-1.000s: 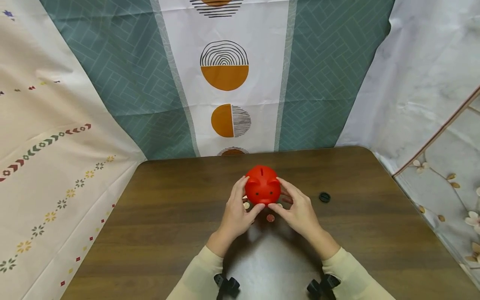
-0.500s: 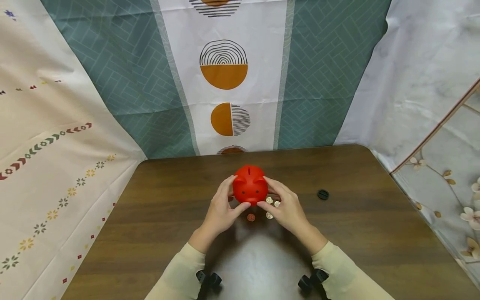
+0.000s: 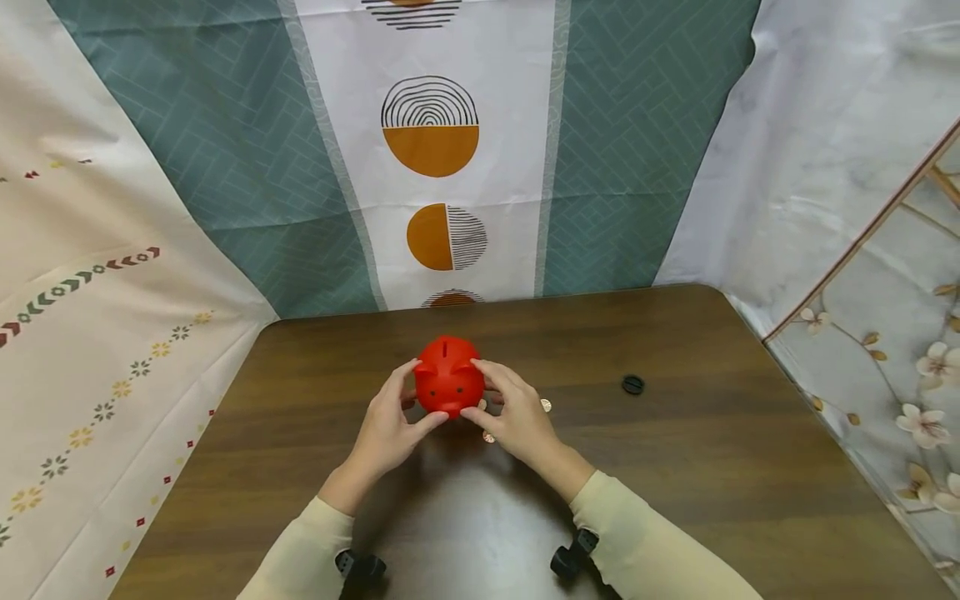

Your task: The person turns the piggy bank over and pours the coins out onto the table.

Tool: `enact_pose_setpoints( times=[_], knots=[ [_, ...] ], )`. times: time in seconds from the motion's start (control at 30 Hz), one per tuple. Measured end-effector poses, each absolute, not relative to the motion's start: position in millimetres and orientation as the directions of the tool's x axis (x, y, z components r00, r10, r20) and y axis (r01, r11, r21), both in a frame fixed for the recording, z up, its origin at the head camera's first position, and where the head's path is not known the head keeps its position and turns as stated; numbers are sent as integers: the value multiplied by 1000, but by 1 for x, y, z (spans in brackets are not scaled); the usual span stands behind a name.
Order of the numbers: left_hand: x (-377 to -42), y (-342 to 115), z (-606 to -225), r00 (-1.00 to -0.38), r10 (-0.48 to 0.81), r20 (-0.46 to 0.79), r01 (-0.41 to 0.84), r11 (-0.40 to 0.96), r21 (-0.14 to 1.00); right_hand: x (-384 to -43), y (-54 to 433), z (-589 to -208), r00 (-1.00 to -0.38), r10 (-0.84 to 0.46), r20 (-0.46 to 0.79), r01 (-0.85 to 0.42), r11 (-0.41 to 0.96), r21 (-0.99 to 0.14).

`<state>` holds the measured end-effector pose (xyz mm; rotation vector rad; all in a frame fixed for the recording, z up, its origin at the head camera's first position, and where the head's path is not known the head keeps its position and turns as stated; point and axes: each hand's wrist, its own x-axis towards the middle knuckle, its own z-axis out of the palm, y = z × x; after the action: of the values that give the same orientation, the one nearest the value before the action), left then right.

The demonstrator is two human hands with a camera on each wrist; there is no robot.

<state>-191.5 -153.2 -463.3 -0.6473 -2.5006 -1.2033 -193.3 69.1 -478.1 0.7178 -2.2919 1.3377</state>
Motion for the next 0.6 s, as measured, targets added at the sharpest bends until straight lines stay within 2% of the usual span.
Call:
enact_pose_setpoints(
  times=[0.6],
  knots=[
    [-192, -201, -478, -868, 277, 412, 492, 585, 644, -198, 22, -497, -787, -232, 572, -609, 434, -664]
  ],
)
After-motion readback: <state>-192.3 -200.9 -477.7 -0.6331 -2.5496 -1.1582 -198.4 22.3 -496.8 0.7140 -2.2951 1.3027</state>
